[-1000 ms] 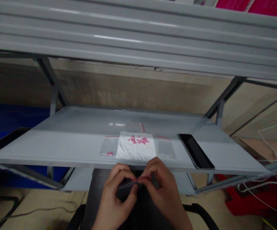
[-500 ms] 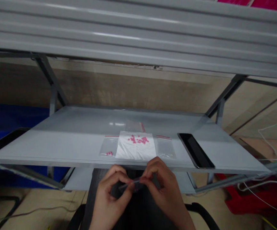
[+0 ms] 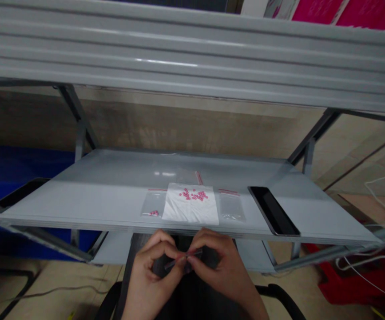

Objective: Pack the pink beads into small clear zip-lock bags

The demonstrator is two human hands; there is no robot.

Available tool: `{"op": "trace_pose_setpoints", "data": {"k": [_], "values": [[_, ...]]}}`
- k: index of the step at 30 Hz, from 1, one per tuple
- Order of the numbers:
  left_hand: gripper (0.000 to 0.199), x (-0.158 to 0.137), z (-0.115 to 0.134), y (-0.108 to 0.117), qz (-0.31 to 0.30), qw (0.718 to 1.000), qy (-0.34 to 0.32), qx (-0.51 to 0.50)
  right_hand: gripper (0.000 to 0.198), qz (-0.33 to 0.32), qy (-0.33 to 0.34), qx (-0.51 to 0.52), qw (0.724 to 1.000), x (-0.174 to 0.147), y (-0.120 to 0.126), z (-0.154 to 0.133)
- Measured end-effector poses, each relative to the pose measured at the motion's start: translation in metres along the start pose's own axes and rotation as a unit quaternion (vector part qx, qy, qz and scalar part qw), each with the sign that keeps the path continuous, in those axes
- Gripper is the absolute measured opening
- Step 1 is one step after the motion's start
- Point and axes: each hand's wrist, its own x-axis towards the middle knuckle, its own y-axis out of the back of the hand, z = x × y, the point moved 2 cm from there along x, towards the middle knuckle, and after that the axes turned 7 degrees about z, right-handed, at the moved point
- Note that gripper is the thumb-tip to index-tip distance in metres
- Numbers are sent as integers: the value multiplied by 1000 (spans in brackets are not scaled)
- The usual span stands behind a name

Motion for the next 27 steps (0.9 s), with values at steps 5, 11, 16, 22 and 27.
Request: {"op": "trace_pose_setpoints", "data": {"k": [5,11,16,22,27], "values": [[14,4,2,4,-7,1000,-4,18,12,21,20,-9,1000,1,-2,0],[13,7,-2,19,1,1000,-5,17,14,56,24,5,998,2,4,-2],[16,10,-3,29,-6,1000,-4,2,17,42,33,3,999,7,0,-8],[4,20,3,34,-50,999,-5,20,15,49,76,-11,996,19,-5,-22],[6,21,8,36,-37,997,-11,60,15,15,104,-21,994,25,-11,-29]]}}
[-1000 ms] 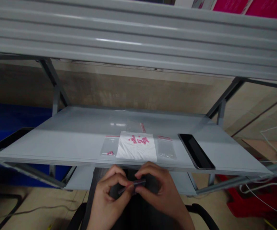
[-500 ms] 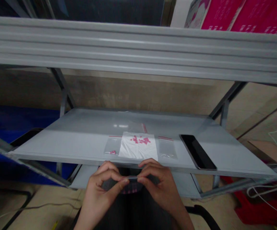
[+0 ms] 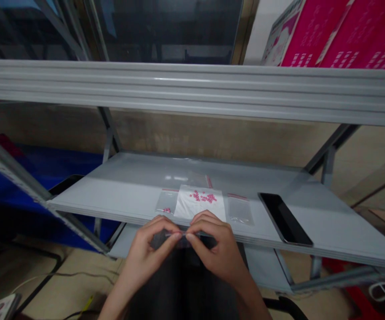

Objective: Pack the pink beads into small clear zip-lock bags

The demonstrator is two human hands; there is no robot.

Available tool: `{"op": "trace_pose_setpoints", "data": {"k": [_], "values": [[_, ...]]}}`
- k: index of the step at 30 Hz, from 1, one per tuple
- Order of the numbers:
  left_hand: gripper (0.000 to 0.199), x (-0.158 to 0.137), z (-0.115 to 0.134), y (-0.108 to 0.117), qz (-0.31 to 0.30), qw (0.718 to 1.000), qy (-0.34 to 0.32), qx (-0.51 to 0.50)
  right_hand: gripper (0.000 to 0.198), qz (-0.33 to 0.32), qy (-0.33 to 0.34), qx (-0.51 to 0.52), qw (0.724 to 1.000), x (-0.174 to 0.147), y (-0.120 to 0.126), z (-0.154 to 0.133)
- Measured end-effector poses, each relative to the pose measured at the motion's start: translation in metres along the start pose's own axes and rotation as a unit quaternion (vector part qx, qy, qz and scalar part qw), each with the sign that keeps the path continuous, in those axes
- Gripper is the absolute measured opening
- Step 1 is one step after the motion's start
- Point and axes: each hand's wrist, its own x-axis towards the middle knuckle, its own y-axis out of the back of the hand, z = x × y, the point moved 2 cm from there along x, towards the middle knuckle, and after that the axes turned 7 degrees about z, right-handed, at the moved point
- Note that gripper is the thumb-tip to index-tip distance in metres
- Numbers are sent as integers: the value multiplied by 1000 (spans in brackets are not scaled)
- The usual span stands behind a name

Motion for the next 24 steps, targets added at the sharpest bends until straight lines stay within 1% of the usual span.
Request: {"op": "trace_pose_setpoints", "data": {"k": [2,3,5,6,8,10,11,13,16,18,21,24], "values": [[19,-1,2,3,34,999,-22,27,16,-6,-2,-3,1000,3,-3,0],[21,0,2,6,58,997,-36,41,17,-7,-3,-6,1000,6,-4,0],[19,3,2,13,99,992,-50,57,17,-5,1,-13,1000,14,-7,3],[17,7,-1,16,108,992,-38,55,17,-6,4,-15,1000,20,-9,5],[13,20,-11,22,102,994,21,32,15,-19,-8,-23,1000,33,-14,14],[14,37,-28,26,79,992,95,-1,14,-37,-51,-38,997,48,-23,29],[15,47,-37,27,73,992,102,-2,15,-40,-81,-51,995,56,-28,39],[16,67,-56,28,66,992,104,2,20,-36,-102,-67,992,70,-39,56],[17,91,-81,23,52,994,97,19,26,-22,-99,-99,990,87,-51,79],[18,101,-94,17,44,994,88,37,27,-7,-93,-129,987,93,-55,89],[19,108,-107,9,44,994,74,74,30,15,-78,-167,983,95,-55,92],[17,110,-115,5,53,989,62,120,34,39,-60,-186,980,82,-43,86]]}}
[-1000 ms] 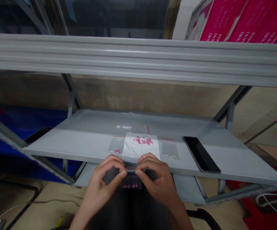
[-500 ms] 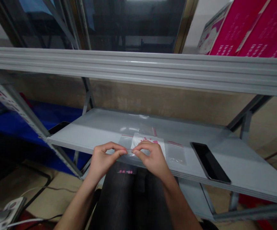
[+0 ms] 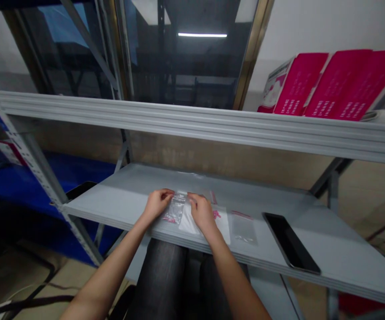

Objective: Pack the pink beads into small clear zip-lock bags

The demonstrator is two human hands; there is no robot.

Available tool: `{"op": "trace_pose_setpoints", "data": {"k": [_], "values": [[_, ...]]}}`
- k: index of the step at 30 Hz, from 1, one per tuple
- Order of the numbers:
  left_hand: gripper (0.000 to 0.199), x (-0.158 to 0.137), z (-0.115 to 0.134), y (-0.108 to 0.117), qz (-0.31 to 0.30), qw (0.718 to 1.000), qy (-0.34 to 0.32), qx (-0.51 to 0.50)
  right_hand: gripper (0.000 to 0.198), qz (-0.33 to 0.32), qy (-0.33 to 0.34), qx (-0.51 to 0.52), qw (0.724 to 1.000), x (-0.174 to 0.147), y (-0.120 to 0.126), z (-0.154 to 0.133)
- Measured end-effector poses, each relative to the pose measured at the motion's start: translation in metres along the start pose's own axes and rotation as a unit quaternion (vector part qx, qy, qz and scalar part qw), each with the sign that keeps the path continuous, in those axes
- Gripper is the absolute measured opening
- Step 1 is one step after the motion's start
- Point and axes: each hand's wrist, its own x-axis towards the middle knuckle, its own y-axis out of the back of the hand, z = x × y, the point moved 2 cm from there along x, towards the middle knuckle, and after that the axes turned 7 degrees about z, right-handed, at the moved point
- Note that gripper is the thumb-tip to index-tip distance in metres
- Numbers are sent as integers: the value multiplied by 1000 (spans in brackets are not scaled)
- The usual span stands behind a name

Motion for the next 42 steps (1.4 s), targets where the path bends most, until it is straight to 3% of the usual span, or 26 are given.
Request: {"op": "trace_pose_setpoints", "data": {"k": [5,7,10,15,18,21,25,27,30,34,37,39,42], "values": [[34,-7,4,-1,71,994,-30,75,34,64,1,-19,998,-42,59,26],[38,-16,19,-9,89,991,-59,84,33,129,10,-54,990,-61,88,44],[32,-39,56,-41,39,988,-133,62,34,189,13,-133,973,-88,120,67],[32,-88,123,-115,-111,962,-249,7,31,186,1,-234,954,-113,132,84],[18,-102,140,-141,-130,959,-253,7,25,160,-24,-233,959,-119,129,86],[19,-103,143,-148,-116,963,-245,3,22,171,-30,-199,965,-121,128,83],[20,-102,139,-139,-73,964,-255,-34,19,285,-51,-88,953,-124,133,75],[21,-104,135,-128,-46,962,-263,-54,24,338,-121,-3,933,-131,136,72],[24,-115,127,-106,-12,955,-279,-96,35,341,-252,154,892,-144,135,69],[33,-135,118,-72,-47,942,-285,-169,46,237,-361,374,821,-155,128,59],[37,-146,112,-47,-85,942,-273,-178,48,148,-408,460,775,-157,123,52],[37,-150,108,-33,-91,944,-265,-177,49,110,-417,491,757,-158,119,49],[36,-153,102,-20,-97,948,-251,-168,36,23,-408,505,761,-161,111,46]]}}
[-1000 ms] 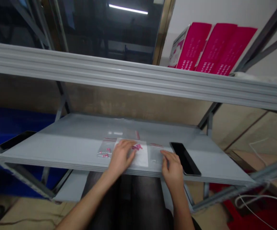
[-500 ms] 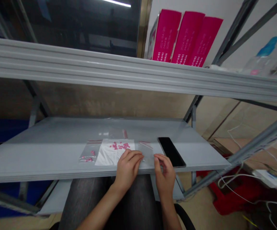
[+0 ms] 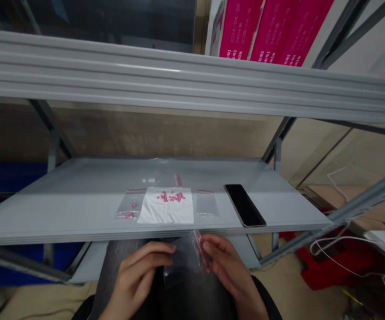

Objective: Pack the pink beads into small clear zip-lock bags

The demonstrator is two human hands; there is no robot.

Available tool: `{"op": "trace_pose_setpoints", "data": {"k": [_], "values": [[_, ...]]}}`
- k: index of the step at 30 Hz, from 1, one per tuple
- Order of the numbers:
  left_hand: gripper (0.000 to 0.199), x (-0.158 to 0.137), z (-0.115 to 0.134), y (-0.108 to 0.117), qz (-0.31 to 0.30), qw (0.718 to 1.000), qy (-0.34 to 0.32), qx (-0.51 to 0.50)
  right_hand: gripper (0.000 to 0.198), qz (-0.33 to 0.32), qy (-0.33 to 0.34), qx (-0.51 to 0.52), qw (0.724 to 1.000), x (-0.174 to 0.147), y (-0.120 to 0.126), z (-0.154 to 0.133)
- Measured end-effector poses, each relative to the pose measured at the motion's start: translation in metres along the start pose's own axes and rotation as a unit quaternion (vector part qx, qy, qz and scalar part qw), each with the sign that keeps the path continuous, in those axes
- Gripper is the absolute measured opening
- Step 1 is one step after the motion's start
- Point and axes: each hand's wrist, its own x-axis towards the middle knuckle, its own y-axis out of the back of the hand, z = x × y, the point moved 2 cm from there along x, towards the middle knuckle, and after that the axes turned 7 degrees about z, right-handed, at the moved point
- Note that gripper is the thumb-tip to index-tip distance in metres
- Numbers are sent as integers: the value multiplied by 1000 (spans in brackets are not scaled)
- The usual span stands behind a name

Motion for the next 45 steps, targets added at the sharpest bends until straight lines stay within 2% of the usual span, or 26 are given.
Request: {"op": "trace_pose_setpoints", "data": {"k": [2,6,11,12,14,16,18,21,25,29,32,34,37,39,41,43,44,45], "values": [[35,-2,-2,6,2,1000,15,1,30,-32,-11,-29,999,-1,-3,5],[29,-7,-11,12,21,997,76,-7,31,-46,-27,-51,997,-4,-8,11],[14,-17,-22,13,169,966,192,47,37,-39,-50,-61,996,-6,-16,18],[11,-17,-20,12,178,962,201,53,38,-38,-50,-67,996,-6,-18,20],[5,-15,-11,4,134,968,205,47,39,-37,-38,-88,995,-7,-23,26],[11,-12,1,-7,47,977,206,28,38,-40,-15,-110,993,-8,-30,32],[18,-10,11,-18,-8,976,219,15,34,-50,13,-127,990,-10,-37,37],[27,-12,14,-26,-25,959,282,-27,31,-61,27,-155,986,-12,-42,42],[33,-14,9,-26,-44,930,346,-116,31,-74,-10,-171,982,-11,-41,38],[34,-12,13,-21,-80,936,328,-100,30,-85,12,-175,981,-14,-45,29],[32,-13,16,-20,-97,949,299,-19,18,-48,75,-267,959,-20,-51,25],[29,-15,16,-20,-98,955,278,28,13,-20,159,-359,919,-25,-56,22],[25,-18,16,-17,-76,962,243,97,14,39,290,-466,835,-30,-60,17],[25,-18,16,-14,-59,965,218,135,15,73,332,-495,800,-30,-59,14],[23,-16,17,-10,-38,970,188,151,16,74,331,-497,799,-30,-59,11],[9,-14,18,-7,-20,978,141,150,16,60,310,-485,815,-30,-59,9],[14,-14,18,-7,-21,982,113,150,16,56,302,-478,823,-31,-59,8],[38,-13,17,-7,-32,984,89,152,16,54,296,-471,829,-31,-59,7]]}}
